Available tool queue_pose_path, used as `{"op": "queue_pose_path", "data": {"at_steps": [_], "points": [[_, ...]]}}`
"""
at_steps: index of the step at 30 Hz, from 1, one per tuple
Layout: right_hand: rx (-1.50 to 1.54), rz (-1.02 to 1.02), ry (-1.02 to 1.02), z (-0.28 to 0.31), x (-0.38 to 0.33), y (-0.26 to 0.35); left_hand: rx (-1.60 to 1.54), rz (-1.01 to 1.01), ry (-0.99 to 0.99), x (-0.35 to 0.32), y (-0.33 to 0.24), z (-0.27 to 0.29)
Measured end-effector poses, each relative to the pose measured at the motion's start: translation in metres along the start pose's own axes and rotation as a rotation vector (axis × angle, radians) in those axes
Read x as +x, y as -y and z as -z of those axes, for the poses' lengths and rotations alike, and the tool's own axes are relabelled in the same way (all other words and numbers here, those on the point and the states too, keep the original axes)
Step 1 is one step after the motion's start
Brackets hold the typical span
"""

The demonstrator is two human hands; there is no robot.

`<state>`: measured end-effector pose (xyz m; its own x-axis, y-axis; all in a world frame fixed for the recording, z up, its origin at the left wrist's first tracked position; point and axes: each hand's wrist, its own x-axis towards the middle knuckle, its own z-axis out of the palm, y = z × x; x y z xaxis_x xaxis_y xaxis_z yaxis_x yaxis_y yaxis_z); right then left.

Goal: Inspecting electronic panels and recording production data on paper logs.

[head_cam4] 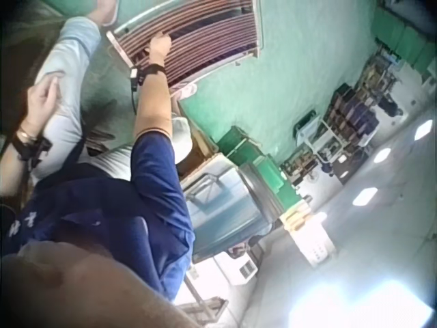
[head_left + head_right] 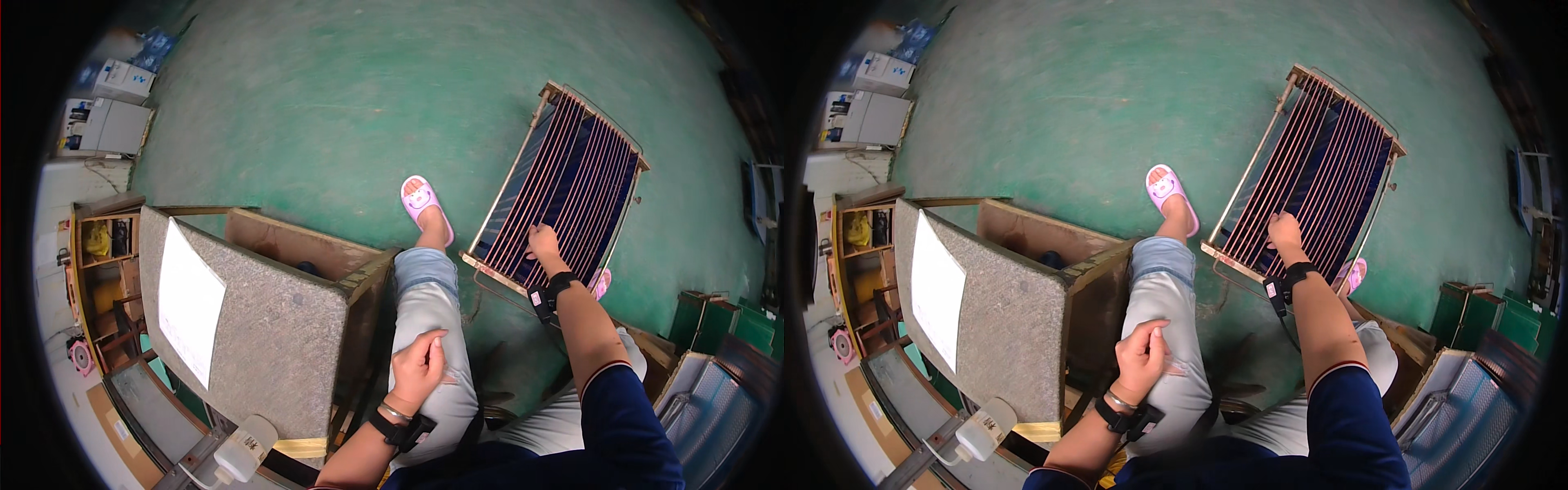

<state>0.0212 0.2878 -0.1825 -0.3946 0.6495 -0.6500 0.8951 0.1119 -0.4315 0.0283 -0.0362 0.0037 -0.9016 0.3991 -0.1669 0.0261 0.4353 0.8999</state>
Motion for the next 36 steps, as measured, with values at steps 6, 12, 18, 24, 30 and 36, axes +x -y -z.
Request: {"op": "queue_pose_path", "data": {"at_steps": [6,12,18,24,30,36], "points": [[-0.248,0.225,-0.154,0.041,-0.041,0.028,0.034,-0.054,-0.011,0.001,0.002,-0.004],[-0.170,0.556,-0.616,0.142,-0.170,0.036,-0.019,-0.025,-0.001,-0.004,0.001,-0.006],[0.712,0.574,-0.174,0.232,-0.285,-0.030,-0.243,0.044,0.154,-0.015,-0.001,-0.018],[0.863,0.675,-0.130,0.252,-0.342,-0.112,-1.010,0.339,0.834,-0.063,-0.069,-0.013],[0.985,0.744,-0.158,0.235,-0.397,-0.122,-0.865,0.072,0.725,-0.113,-0.135,-0.005],[1.128,0.722,-0.178,0.220,-0.437,-0.131,-0.801,0.052,0.803,-0.136,-0.147,0.011]]}}
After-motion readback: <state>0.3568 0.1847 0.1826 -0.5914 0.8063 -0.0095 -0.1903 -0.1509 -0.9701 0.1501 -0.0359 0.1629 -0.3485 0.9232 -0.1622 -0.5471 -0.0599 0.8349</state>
